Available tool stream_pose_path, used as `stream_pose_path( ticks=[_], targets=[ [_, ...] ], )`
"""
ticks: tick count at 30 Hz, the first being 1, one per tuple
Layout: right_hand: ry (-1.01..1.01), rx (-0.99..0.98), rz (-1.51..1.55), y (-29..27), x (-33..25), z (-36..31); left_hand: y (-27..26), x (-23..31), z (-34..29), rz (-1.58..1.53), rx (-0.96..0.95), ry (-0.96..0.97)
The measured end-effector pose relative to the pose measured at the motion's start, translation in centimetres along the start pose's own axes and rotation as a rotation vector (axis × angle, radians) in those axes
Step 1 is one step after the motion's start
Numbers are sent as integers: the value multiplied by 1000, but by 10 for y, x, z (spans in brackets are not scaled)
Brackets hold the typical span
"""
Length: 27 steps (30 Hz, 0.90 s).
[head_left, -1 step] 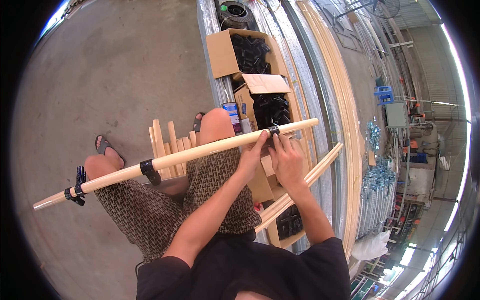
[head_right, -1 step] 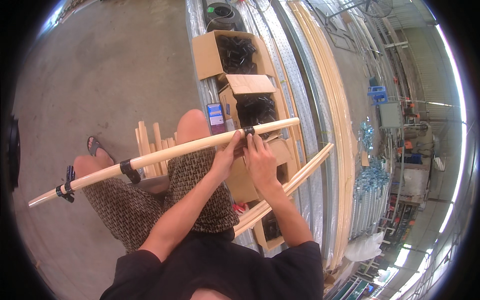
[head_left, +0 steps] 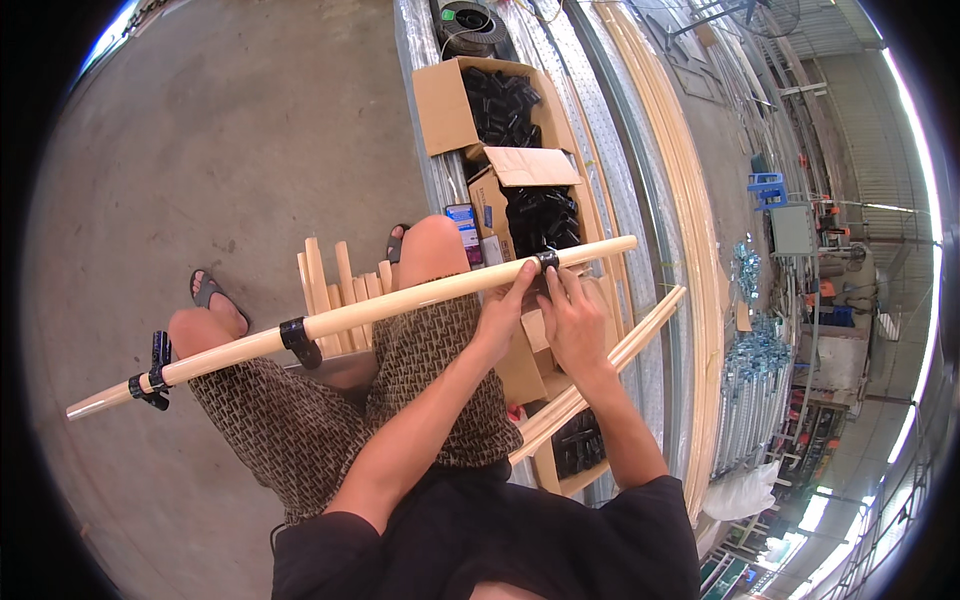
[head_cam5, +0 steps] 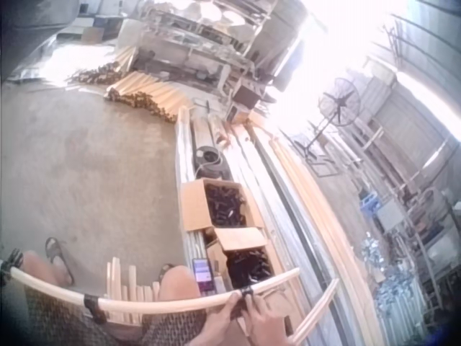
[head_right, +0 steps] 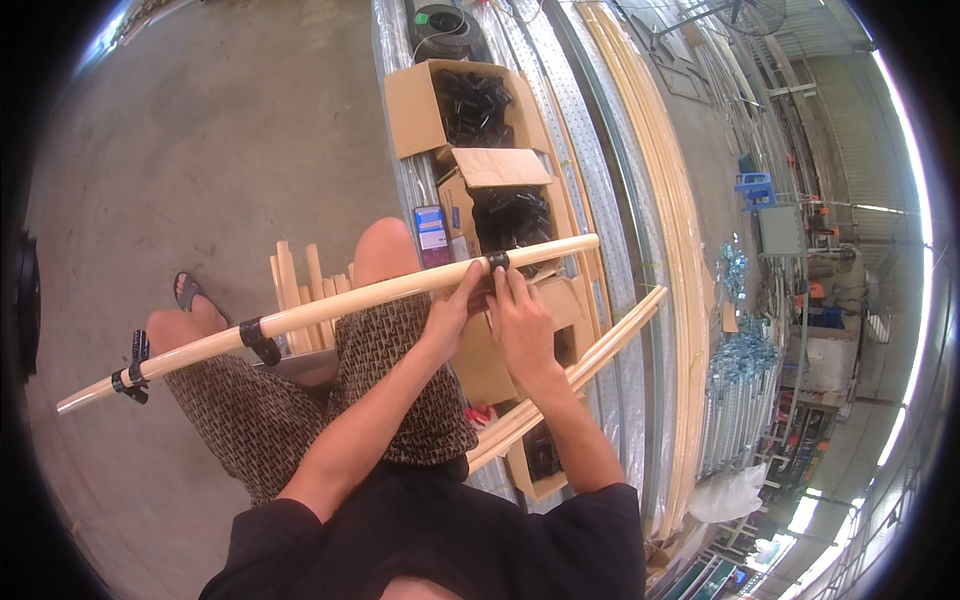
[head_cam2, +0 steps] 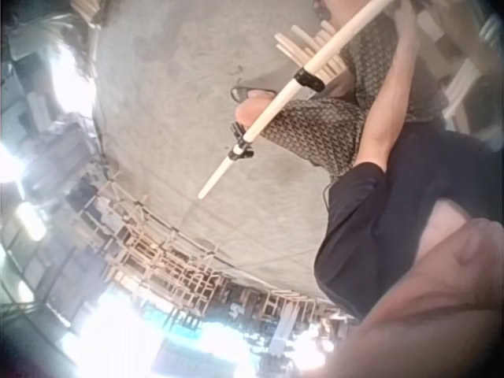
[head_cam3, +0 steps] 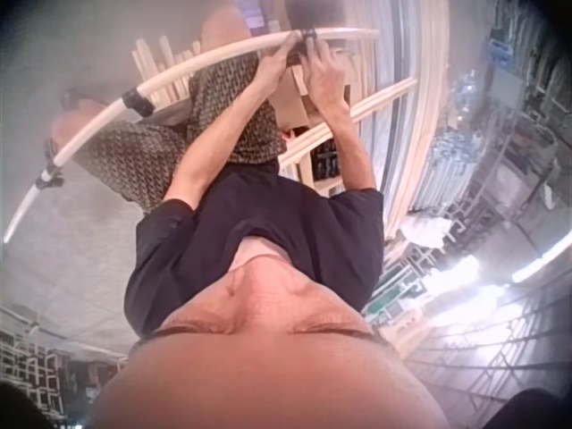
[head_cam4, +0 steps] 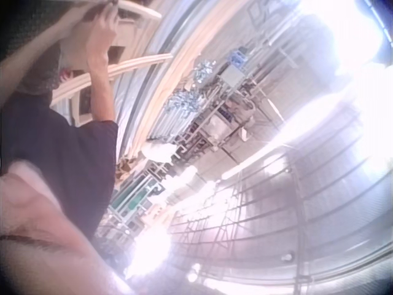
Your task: The person attaches black plastic connectors onto a long wooden rod by sliding them into position and tightening them by hand.
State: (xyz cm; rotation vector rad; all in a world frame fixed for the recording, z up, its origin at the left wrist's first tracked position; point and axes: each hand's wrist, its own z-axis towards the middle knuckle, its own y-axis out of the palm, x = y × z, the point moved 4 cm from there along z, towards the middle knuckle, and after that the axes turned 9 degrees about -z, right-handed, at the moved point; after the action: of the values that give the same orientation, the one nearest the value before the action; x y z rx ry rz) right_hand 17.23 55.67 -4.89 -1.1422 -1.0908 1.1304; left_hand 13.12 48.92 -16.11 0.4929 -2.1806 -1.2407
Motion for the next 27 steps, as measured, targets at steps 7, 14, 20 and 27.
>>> stream_pose_path(
  ticks=[7,14,20,27],
  targets=[
    [-78,-89,184,-8,27,13,-6,-14,3,67,-91,63],
    [-57,-103,255,-15,32,26,-1,-14,1,65,-85,13],
    [-32,-100,216,-14,30,23,0,-20,-6,-10,10,41],
    [-5,-152,164,-12,24,22,2,-19,-15,-43,78,80]
  ],
)
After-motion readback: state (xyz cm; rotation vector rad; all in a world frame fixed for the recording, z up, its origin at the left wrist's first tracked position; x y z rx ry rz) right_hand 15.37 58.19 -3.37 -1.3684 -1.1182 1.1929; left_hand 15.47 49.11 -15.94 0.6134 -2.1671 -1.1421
